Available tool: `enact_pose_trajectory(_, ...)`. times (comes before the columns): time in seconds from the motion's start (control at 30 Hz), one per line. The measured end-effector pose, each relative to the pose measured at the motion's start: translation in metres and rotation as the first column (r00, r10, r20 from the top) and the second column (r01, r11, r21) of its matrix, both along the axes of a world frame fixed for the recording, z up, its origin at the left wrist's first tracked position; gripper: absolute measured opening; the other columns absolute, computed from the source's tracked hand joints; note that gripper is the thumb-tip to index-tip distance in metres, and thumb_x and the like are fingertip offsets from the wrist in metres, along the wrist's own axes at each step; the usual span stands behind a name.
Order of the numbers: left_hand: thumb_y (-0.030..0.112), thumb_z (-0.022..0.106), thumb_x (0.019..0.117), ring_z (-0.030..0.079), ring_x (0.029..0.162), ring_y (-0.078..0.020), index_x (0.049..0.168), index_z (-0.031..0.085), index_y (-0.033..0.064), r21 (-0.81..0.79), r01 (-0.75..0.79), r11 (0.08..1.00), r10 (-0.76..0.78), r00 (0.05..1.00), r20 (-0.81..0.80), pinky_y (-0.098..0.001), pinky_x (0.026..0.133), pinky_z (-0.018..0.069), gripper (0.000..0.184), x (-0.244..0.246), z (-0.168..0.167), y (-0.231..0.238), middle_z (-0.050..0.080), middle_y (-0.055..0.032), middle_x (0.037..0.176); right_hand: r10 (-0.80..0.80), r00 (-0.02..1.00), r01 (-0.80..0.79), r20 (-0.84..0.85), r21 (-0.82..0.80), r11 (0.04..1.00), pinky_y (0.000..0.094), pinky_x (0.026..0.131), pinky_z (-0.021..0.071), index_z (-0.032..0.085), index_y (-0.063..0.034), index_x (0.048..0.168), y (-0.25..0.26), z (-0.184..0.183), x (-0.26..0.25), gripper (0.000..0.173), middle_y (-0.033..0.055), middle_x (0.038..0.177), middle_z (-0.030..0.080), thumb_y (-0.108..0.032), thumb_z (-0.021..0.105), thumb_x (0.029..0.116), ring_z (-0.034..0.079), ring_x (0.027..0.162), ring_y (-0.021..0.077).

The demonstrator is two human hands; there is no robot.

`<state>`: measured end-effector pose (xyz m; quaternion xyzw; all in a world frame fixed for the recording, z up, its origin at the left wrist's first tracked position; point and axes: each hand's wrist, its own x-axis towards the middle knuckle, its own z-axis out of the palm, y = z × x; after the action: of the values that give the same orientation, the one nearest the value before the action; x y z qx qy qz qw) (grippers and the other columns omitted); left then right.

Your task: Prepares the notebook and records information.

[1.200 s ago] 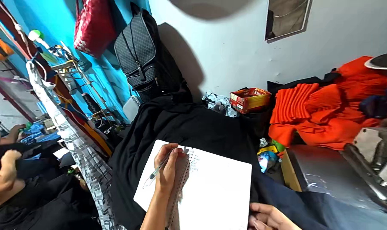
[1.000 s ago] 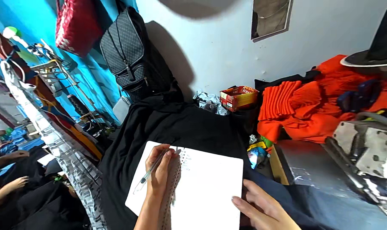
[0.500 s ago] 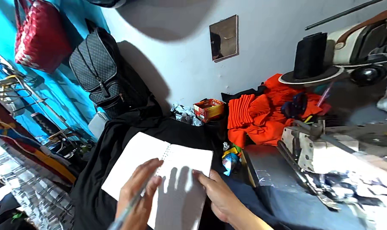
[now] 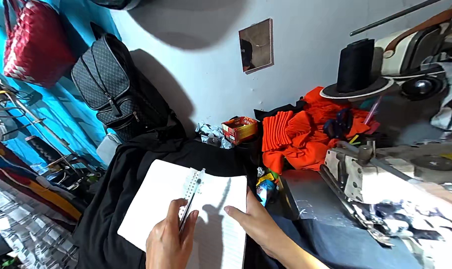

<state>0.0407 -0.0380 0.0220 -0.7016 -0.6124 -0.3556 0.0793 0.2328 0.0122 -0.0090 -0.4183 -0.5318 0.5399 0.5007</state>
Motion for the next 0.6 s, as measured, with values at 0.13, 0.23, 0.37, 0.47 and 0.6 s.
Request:
enact_pose_trajectory(0.13, 0.025, 0.070, 0.0924, 0.068, 0.070, -0.0322, 0.118, 0.072, 0.0055, -0.098, -0.036, 0.995, 0.026, 0.994, -0.102, -0.0521, 0.060, 0.0545, 0.033, 0.014, -0.004, 0.005, 0.069, -0.0122, 0.083, 0.103, 0.995, -0.103, 0.007, -0.033, 0.994, 0.0274, 0.107, 0.0490, 0.024, 0.0000, 0.157, -0.001, 0.002, 0.010, 0.074, 0.0154, 0.142, 0.054, -0.005, 0.065, 0.0952, 0.058, 0.127, 0.0118)
enact_pose_trajectory(0.23, 0.025, 0.068, 0.0906, 0.068, 0.069, -0.0308, 0.101, 0.077, 0.0079, 0.020, -0.045, 0.999, 0.048, 0.984, -0.173, -0.0466, 0.055, 0.0537, 0.022, 0.015, -0.017, 0.004, 0.067, -0.0112, 0.082, 0.090, 0.994, -0.093, -0.065, -0.045, 0.995, 0.0252, 0.103, 0.0516, 0.026, -0.0002, 0.155, -0.002, -0.001, 0.011, 0.075, 0.0134, 0.138, 0.057, -0.005, 0.068, 0.0928, 0.060, 0.123, 0.0097)
enact_pose_trajectory(0.37, 0.022, 0.068, 0.0887, 0.067, 0.069, -0.0277, 0.094, 0.078, 0.0091, 0.073, -0.061, 0.995, 0.072, 0.984, -0.161, -0.0435, 0.055, 0.0538, 0.017, 0.014, -0.021, 0.008, 0.066, -0.0094, 0.083, 0.032, 0.994, -0.034, -0.103, -0.017, 0.999, 0.0241, 0.102, 0.0521, 0.025, -0.0008, 0.155, -0.006, -0.005, 0.008, 0.084, 0.0128, 0.137, 0.056, -0.007, 0.074, 0.0871, 0.060, 0.123, 0.0084)
enact_pose_trajectory(0.47, 0.018, 0.068, 0.0885, 0.064, 0.064, -0.0231, 0.093, 0.077, 0.0064, 0.037, -0.025, 0.999, 0.028, 0.997, -0.077, -0.0405, 0.056, 0.0532, 0.015, 0.009, -0.016, 0.007, 0.064, -0.0089, 0.080, -0.008, 0.999, 0.009, -0.045, 0.014, 1.000, 0.0256, 0.095, 0.0564, 0.020, -0.0035, 0.158, -0.009, -0.009, 0.014, 0.089, 0.0127, 0.132, 0.061, -0.008, 0.073, 0.0860, 0.066, 0.114, 0.0099)
enact_pose_trajectory(0.6, 0.009, 0.064, 0.0939, 0.062, 0.066, -0.0074, 0.101, 0.069, -0.0074, 0.013, 0.186, 0.982, -0.183, 0.947, 0.265, -0.0230, 0.061, 0.0537, 0.019, -0.002, -0.006, -0.017, 0.067, -0.0094, 0.083, 0.020, 0.999, -0.018, 0.036, -0.055, 0.998, 0.0258, 0.054, 0.0564, 0.003, -0.0096, 0.163, -0.017, -0.008, 0.030, 0.098, 0.0066, 0.098, 0.065, -0.006, 0.071, 0.0915, 0.068, 0.069, 0.0111)
